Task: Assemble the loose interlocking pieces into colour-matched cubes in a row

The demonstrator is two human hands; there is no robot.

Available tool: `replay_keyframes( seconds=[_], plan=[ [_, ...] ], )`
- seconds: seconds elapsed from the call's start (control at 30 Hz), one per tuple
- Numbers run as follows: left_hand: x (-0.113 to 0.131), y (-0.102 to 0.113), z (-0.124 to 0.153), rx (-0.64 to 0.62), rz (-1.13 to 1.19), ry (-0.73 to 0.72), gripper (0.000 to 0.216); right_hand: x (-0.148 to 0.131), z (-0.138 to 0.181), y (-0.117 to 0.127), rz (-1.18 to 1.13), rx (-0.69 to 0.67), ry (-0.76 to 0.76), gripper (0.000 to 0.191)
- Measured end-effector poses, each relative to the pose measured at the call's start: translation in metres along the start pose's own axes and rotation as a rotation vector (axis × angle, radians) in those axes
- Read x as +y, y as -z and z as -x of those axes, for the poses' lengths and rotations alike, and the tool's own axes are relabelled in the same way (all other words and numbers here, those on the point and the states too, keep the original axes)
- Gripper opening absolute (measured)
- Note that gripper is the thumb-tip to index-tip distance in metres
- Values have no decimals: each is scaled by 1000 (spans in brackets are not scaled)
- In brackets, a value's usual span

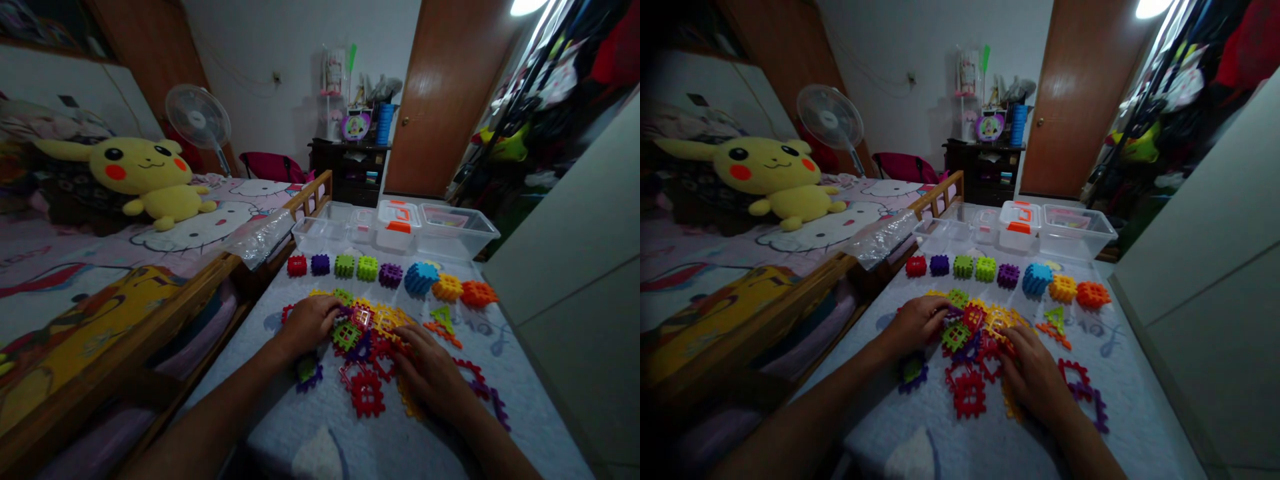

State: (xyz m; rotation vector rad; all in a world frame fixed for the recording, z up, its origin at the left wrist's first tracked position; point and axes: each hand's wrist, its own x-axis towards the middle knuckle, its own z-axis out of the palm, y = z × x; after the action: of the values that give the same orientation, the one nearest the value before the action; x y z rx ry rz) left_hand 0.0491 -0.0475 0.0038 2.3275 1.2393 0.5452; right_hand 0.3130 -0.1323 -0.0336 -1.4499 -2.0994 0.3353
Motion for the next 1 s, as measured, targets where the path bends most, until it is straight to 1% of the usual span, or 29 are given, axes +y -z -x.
replay_keyframes(
  seconds=[0.07,0.17,0.3,0.4,0.47,0.5,0.57,0.63,0.7,0.77,0.83,0.87,0.93,1.0],
  plan=[
    [1,1,-3,26,125,44,24,0,0,-1,-6,-11,-3,31],
    [0,-1,-10,27,265,86,23,0,0,-1,-13,-10,-18,32],
    [-4,-8,-20,29,344,87,25,-1,0,0,-20,-6,-29,31],
    [-6,-13,-26,-7,396,89,28,-1,-1,0,-10,2,-33,31],
    [-4,-15,-28,-40,378,55,29,-2,-2,1,-8,1,-40,31],
    [-4,-15,-28,-34,336,29,30,-3,-2,2,-8,-2,-44,30],
    [-2,-12,-27,27,222,-18,30,-3,-2,2,-2,-5,-47,30],
    [-3,-5,-23,99,130,-30,31,-2,-1,3,18,7,-39,29],
    [-4,7,-15,109,90,-15,31,-1,1,2,43,29,-26,30],
    [-7,21,-2,50,53,-4,31,2,2,2,60,43,-27,31],
    [-10,32,16,-74,16,-11,35,6,2,3,65,58,-50,32],
    [-11,35,26,-152,-5,-12,42,8,2,4,65,71,-63,32],
    [-14,37,45,-290,-53,6,62,12,1,9,60,107,-89,34],
    [-16,32,60,-380,-100,53,79,16,-1,14,48,133,-108,35]
  ],
)
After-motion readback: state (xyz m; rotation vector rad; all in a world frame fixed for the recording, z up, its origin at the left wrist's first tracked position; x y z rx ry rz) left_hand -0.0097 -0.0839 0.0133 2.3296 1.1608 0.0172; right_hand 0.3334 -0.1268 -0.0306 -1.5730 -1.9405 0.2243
